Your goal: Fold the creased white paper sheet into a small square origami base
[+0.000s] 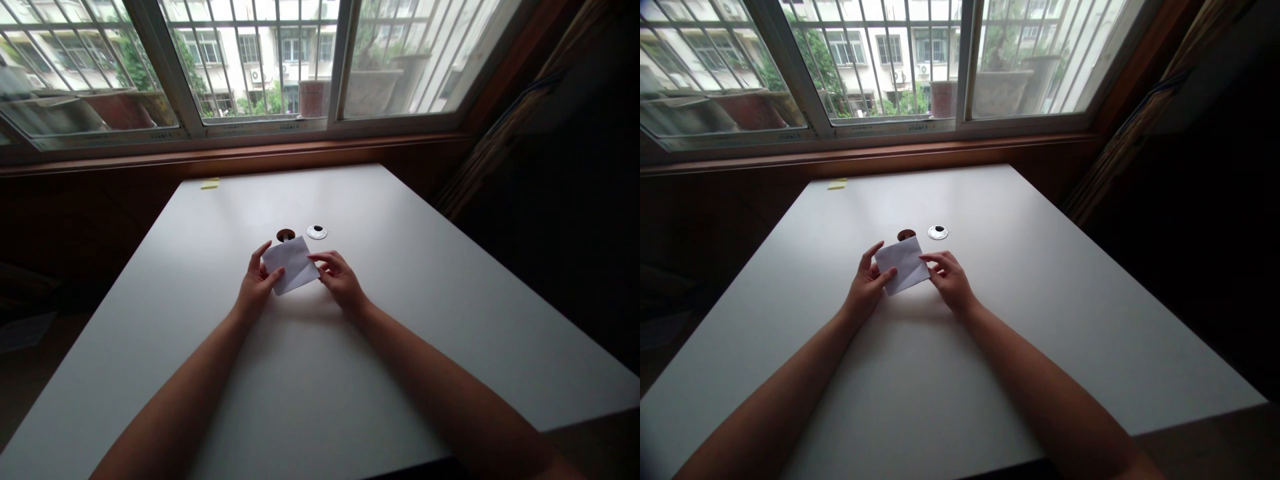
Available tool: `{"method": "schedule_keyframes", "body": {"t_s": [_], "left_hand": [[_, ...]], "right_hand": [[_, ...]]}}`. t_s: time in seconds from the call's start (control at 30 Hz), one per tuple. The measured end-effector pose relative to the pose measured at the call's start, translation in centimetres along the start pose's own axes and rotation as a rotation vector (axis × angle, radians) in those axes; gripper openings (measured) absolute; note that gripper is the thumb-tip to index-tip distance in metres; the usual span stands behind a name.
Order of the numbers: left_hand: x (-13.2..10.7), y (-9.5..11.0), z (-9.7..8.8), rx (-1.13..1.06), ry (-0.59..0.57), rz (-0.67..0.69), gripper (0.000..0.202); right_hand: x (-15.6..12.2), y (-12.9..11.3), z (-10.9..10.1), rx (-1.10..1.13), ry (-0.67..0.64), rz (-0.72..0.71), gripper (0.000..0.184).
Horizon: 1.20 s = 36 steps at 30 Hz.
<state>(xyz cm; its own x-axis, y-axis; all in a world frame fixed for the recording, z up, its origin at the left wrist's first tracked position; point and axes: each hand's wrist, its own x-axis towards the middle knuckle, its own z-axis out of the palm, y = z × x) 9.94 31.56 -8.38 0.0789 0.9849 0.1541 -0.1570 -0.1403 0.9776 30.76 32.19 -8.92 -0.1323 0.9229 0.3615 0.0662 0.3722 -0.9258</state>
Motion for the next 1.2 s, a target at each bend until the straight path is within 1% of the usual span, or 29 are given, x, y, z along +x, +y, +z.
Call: {"method": "schedule_keyframes", "body": {"t_s": [0.13, 0.2, 0.3, 0.4, 0.5, 0.67, 0.8, 0.9, 1.03, 1.2], "left_hand": [[-0.1, 0.0, 0.0, 0.035, -0.023, 0.004, 0.069], [0.0, -0.1, -0.1, 0.098, -0.021, 0.017, 0.057], [0.0, -0.5, -0.5, 0.242, -0.021, 0.027, 0.032], [0.1, -0.8, -0.9, 0.326, -0.036, 0.049, 0.022], [0.1, -0.8, -1.0, 0.342, -0.056, 0.086, 0.021], [-0.3, 0.0, -0.8, 0.384, -0.148, 0.14, 0.023], [-0.5, -0.1, -0.5, 0.394, -0.202, 0.101, 0.032], [-0.4, -0.8, -0.5, 0.349, -0.218, 0.09, 0.038], [-0.1, -1.5, -0.7, 0.311, -0.218, 0.09, 0.036], [0.0, -1.8, -0.7, 0.224, -0.215, 0.09, 0.041]], "right_hand": [[0.1, 0.1, -0.1, -0.001, -0.052, -0.004, 0.022], [0.1, 0.2, -0.1, 0.0, -0.081, -0.002, 0.018], [0.1, 0.3, -0.1, -0.004, -0.143, -0.006, 0.015], [0.2, 0.3, -0.1, -0.002, -0.207, 0.002, 0.019], [0.3, 0.3, 0.0, 0.044, -0.214, 0.036, 0.022], [0.5, 0.6, -0.1, 0.062, -0.123, 0.06, 0.027], [0.4, 1.0, -0.1, 0.085, -0.077, 0.13, 0.03], [0.2, 1.1, -0.1, 0.108, -0.086, 0.174, 0.032], [0.2, 1.4, 0.0, 0.13, -0.091, 0.197, 0.032], [0.2, 1.6, 0.2, 0.157, -0.036, 0.194, 0.035]]}}
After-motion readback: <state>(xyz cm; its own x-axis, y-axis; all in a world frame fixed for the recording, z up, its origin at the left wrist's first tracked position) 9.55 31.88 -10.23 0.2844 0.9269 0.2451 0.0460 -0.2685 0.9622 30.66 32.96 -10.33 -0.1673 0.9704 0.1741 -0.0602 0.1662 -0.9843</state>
